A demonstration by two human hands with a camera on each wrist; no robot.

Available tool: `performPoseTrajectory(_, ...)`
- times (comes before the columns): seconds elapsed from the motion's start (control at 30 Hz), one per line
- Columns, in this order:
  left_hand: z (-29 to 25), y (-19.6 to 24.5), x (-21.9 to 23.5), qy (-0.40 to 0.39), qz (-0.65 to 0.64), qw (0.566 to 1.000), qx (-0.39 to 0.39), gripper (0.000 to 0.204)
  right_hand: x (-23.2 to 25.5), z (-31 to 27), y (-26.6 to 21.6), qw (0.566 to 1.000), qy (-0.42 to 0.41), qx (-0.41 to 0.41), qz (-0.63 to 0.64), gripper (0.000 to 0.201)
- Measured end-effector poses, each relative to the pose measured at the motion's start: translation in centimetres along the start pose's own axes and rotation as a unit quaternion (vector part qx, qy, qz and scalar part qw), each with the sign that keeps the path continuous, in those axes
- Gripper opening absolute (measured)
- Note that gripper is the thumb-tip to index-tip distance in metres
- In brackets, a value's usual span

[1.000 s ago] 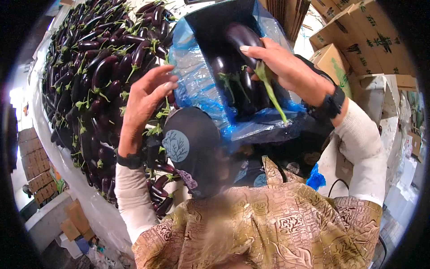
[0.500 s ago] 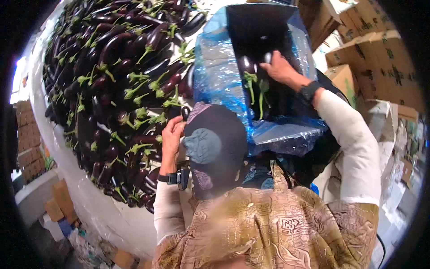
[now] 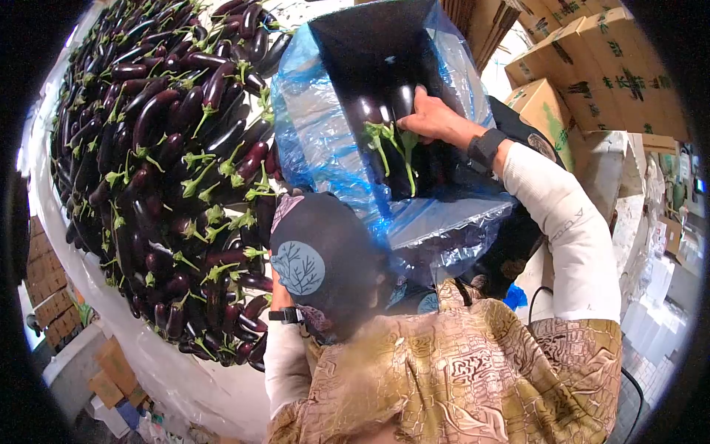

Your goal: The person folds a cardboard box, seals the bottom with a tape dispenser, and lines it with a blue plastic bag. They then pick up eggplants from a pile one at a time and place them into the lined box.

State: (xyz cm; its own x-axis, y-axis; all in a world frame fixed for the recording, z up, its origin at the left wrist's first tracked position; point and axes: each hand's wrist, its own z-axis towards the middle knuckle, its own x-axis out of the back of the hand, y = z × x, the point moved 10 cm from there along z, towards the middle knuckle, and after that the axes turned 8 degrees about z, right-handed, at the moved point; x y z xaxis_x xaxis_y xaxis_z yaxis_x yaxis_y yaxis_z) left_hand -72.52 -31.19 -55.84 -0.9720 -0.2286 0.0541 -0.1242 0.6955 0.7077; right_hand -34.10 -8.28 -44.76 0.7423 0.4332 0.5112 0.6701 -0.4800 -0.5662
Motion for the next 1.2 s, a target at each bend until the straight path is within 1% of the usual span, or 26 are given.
performPoseTrajectory(0.07,1.0,-0.5,-0.2,-0.010,0.018,1.000,-0.021,0.029,0.9,-0.4,-1.3,0.999,0.022,0.045,-0.003,0.081)
performPoseTrajectory(0.1,0.7,-0.7,-0.2,-0.006,0.021,1.000,-0.015,0.029,1.7,-0.7,-1.7,0.998,0.027,0.047,-0.015,0.081)
performPoseTrajectory(0.17,-0.7,0.9,-1.5,-0.014,-0.004,1.000,-0.005,0.029,2.5,-1.3,-2.7,0.994,0.036,0.072,-0.075,0.081)
performPoseTrajectory(0.2,0.7,-0.4,-0.4,-0.004,0.031,0.996,-0.089,0.027,2.2,-1.2,-2.7,0.987,0.037,0.101,-0.122,0.082)
performPoseTrajectory(0.23,1.4,-1.3,0.5,0.022,0.136,0.987,-0.079,0.026,1.2,-0.9,-2.1,0.966,0.050,0.110,-0.227,0.079)
performPoseTrajectory(0.27,3.3,-6.9,1.4,-0.014,0.005,1.000,-0.006,0.025,0.0,-0.7,-1.7,0.935,0.066,0.122,-0.326,0.076)
performPoseTrajectory(0.33,1.7,-1.8,0.6,0.027,0.049,0.992,-0.113,0.027,-1.0,-1.5,-2.7,0.911,0.062,0.129,-0.386,0.083)
performPoseTrajectory(0.4,1.7,-2.7,1.5,0.040,0.168,0.980,-0.096,0.030,-1.0,-1.0,-2.2,0.921,0.041,0.128,-0.365,0.089)
performPoseTrajectory(0.43,1.5,-2.9,1.5,0.041,0.123,0.989,-0.077,0.030,-0.8,-1.1,-1.8,0.936,0.036,0.147,-0.319,0.090)
performPoseTrajectory(0.47,1.9,-3.9,2.0,0.056,0.140,0.986,-0.067,0.030,-0.7,-1.6,-1.8,0.944,0.045,0.136,-0.296,0.090)
performPoseTrajectory(0.53,2.0,-5.9,2.5,0.067,0.117,0.990,-0.028,0.032,-0.6,-1.0,-1.4,0.941,0.060,0.136,-0.303,0.089)
performPoseTrajectory(0.57,1.6,-6.1,3.1,0.069,0.115,0.991,-0.027,0.032,-0.5,-1.7,-2.1,0.943,0.065,0.167,-0.281,0.089)
performPoseTrajectory(0.6,1.5,-6.6,3.1,0.052,0.102,0.993,-0.017,0.031,-0.4,-1.6,-1.6,0.944,0.065,0.138,-0.292,0.090)
performPoseTrajectory(0.63,1.5,-6.7,3.1,0.036,0.089,0.995,-0.010,0.030,-0.4,-1.6,-1.6,0.941,0.067,0.147,-0.297,0.089)
performPoseTrajectory(0.73,1.5,-6.1,4.5,0.067,0.040,0.997,-0.026,0.030,0.0,-2.1,-2.2,0.930,0.074,0.163,-0.320,0.085)
performPoseTrajectory(0.77,1.8,-6.0,5.3,0.090,0.057,0.994,-0.018,0.029,0.3,-2.5,-2.7,0.923,0.080,0.168,-0.337,0.081)
performPoseTrajectory(0.8,2.4,-6.1,5.8,0.091,0.054,0.994,-0.018,0.029,0.5,-2.8,-3.2,0.922,0.079,0.169,-0.340,0.081)
performPoseTrajectory(0.87,2.9,-4.1,7.6,0.149,0.128,0.976,-0.089,0.027,1.0,-4.2,-4.4,0.912,0.076,0.148,-0.375,0.068)
performPoseTrajectory(0.9,2.9,-3.1,8.0,0.187,0.227,0.952,-0.087,0.025,1.1,-5.1,-5.4,0.923,0.056,0.127,-0.358,0.054)
performPoseTrajectory(0.93,3.2,-1.6,7.5,0.182,0.225,0.953,-0.089,0.025,1.5,-5.2,-4.8,0.923,0.059,0.124,-0.360,0.054)
performPoseTrajectory(1.0,2.2,5.3,5.2,0.206,0.277,0.894,-0.285,0.023,1.6,-5.7,-4.6,0.926,0.036,0.202,-0.316,0.048)
performPoseTrajectory(1.03,1.8,8.7,3.5,0.206,0.348,0.853,-0.331,0.023,1.4,-6.2,-4.9,0.926,0.035,0.212,-0.309,0.045)
performPoseTrajectory(1.07,2.8,10.1,2.1,0.195,0.327,0.845,-0.376,0.023,1.2,-6.7,-5.5,0.925,0.036,0.211,-0.313,0.045)
performPoseTrajectory(1.1,3.0,12.5,0.5,0.195,0.341,0.816,-0.424,0.026,0.8,-7.3,-6.0,0.931,0.018,0.201,-0.304,0.045)
performPoseTrajectory(1.13,4.0,13.9,-1.2,0.200,0.363,0.794,-0.446,0.037,0.3,-7.7,-6.4,0.936,-0.001,0.191,-0.295,0.044)
performPoseTrajectory(1.2,7.7,15.4,-4.0,0.183,0.401,0.780,-0.444,0.055,0.2,-8.2,-6.8,0.940,0.003,0.171,-0.295,0.044)
